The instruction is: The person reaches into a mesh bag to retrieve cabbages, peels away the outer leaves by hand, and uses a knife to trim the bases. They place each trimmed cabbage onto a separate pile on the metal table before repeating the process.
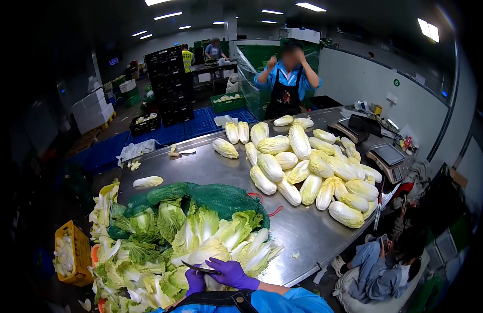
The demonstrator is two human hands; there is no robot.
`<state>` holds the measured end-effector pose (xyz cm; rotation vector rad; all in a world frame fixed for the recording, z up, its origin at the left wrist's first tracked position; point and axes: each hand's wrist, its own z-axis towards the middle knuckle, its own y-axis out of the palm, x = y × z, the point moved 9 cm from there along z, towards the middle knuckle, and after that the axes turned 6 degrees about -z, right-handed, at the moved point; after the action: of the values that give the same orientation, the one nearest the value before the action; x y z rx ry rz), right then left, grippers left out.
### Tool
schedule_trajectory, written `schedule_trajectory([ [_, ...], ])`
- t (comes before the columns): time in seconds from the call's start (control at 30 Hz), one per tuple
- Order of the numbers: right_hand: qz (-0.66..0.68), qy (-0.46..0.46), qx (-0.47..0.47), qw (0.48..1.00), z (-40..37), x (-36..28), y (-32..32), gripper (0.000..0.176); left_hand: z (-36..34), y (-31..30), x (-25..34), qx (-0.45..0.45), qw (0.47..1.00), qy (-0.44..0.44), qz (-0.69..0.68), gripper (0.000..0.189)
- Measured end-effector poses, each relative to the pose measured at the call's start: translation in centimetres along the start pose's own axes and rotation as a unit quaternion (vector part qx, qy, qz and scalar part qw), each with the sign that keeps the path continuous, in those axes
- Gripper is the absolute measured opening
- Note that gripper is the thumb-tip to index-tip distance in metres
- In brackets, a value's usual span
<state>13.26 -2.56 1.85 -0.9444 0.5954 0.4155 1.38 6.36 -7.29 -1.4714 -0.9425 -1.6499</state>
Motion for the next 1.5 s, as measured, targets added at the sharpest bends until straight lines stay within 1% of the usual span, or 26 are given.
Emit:
schedule_trajectory([
  [0.03, 0.058, 0.021, 0.052, 0.997, -0.2, 0.6, -0.4, 0.034, -0.1, 0.1, -0.4, -0.007, 1.0, -0.016, 0.007, 0.04],
  [0.07, 0.115, 0.104, 0.025, 0.988, -0.6, 2.4, 0.2, 0.026, -0.5, 0.4, 0.5, -0.006, 0.998, 0.042, 0.041, 0.04],
  [0.17, 0.132, 0.122, 0.016, 0.984, -1.0, 3.2, 0.5, 0.027, -0.5, 1.1, 1.0, -0.022, 0.998, 0.055, 0.034, 0.04],
  [0.3, 0.154, 0.134, 0.002, 0.979, -1.0, 3.4, 0.3, 0.032, -0.1, 1.2, 1.5, -0.037, 0.997, 0.02, 0.06, 0.04],
  [0.37, 0.149, 0.115, -0.085, 0.979, -0.5, 2.3, 0.5, 0.042, 0.1, 0.7, 0.6, -0.035, 0.998, -0.019, 0.049, 0.04],
  [0.4, 0.177, 0.099, -0.105, 0.974, -0.4, 2.0, 0.8, 0.055, 0.1, 0.8, 1.3, -0.038, 0.999, -0.008, 0.027, 0.044],
  [0.43, 0.175, 0.098, -0.106, 0.974, -0.4, 2.0, 0.7, 0.055, 0.0, 0.7, 1.8, -0.037, 0.999, -0.008, 0.026, 0.044],
  [0.5, 0.213, 0.053, -0.12, 0.968, -0.3, 0.8, 0.7, 0.062, -0.3, 0.5, 3.1, -0.037, 0.998, 0.011, 0.04, 0.049],
  [0.53, 0.175, 0.034, -0.148, 0.973, -0.1, 0.2, 0.7, 0.065, -0.6, 0.2, 2.9, -0.042, 0.998, 0.009, 0.05, 0.051],
  [0.77, 0.182, 0.09, -0.157, 0.967, -0.3, 1.2, 1.4, 0.059, -0.9, 0.7, 3.4, -0.068, 0.997, 0.041, 0.023, 0.051],
  [0.83, 0.169, 0.116, -0.166, 0.965, -0.5, 1.9, 1.7, 0.057, -0.8, 0.7, 3.2, -0.064, 0.997, 0.029, 0.029, 0.053],
  [0.87, 0.168, 0.114, -0.164, 0.965, -0.5, 2.1, 1.7, 0.057, -0.7, 0.6, 3.0, -0.066, 0.997, 0.031, 0.029, 0.053],
  [0.93, 0.184, 0.115, -0.163, 0.962, -0.7, 2.4, 1.7, 0.055, -0.7, 1.1, 2.3, -0.106, 0.994, 0.012, -0.007, 0.055],
  [0.97, 0.183, 0.114, -0.161, 0.963, -0.6, 2.4, 1.7, 0.055, -0.7, 1.3, 2.2, -0.108, 0.994, 0.014, -0.007, 0.055],
  [1.03, 0.189, 0.115, -0.136, 0.966, -0.5, 2.5, 1.2, 0.051, -1.1, 1.3, 3.6, -0.073, 0.995, 0.068, 0.03, 0.07],
  [1.07, 0.171, 0.122, -0.135, 0.968, -0.6, 2.6, 1.2, 0.05, -1.2, 1.3, 3.5, -0.084, 0.99, 0.064, 0.096, 0.089],
  [1.1, 0.15, 0.126, -0.132, 0.972, -0.3, 2.9, 1.1, 0.048, -1.2, 0.8, 0.0, -0.066, 0.994, 0.075, 0.05, 0.097],
  [1.17, 0.142, 0.118, -0.114, 0.976, 0.0, 2.7, 0.9, 0.046, -1.3, 1.7, 1.7, -0.091, 0.979, 0.114, 0.14, 0.095],
  [1.2, 0.125, 0.107, -0.113, 0.98, 0.4, 2.3, 0.5, 0.046, -1.4, 2.0, 2.4, -0.093, 0.979, 0.114, 0.141, 0.095],
  [1.27, 0.111, 0.099, -0.113, 0.982, 0.3, 1.7, 0.6, 0.045, -1.5, 2.6, 3.1, -0.076, 0.984, 0.055, 0.149, 0.089],
  [1.33, 0.092, 0.08, -0.085, 0.989, 0.6, 1.2, 0.2, 0.045, -1.7, 3.1, 5.1, -0.066, 0.986, 0.046, 0.146, 0.087],
  [1.4, 0.098, 0.079, -0.076, 0.989, 0.5, 1.3, 0.2, 0.045, -1.9, 3.3, 6.4, -0.056, 0.988, 0.036, 0.14, 0.084],
  [1.47, 0.104, 0.076, -0.068, 0.989, 0.4, 1.3, 0.2, 0.046, -1.8, 3.4, 6.8, -0.043, 0.99, 0.017, 0.136, 0.082],
  [1.5, 0.098, 0.09, -0.073, 0.988, 0.3, 1.4, 0.3, 0.047, -1.7, 3.4, 6.2, -0.042, 0.99, 0.019, 0.135, 0.082],
])
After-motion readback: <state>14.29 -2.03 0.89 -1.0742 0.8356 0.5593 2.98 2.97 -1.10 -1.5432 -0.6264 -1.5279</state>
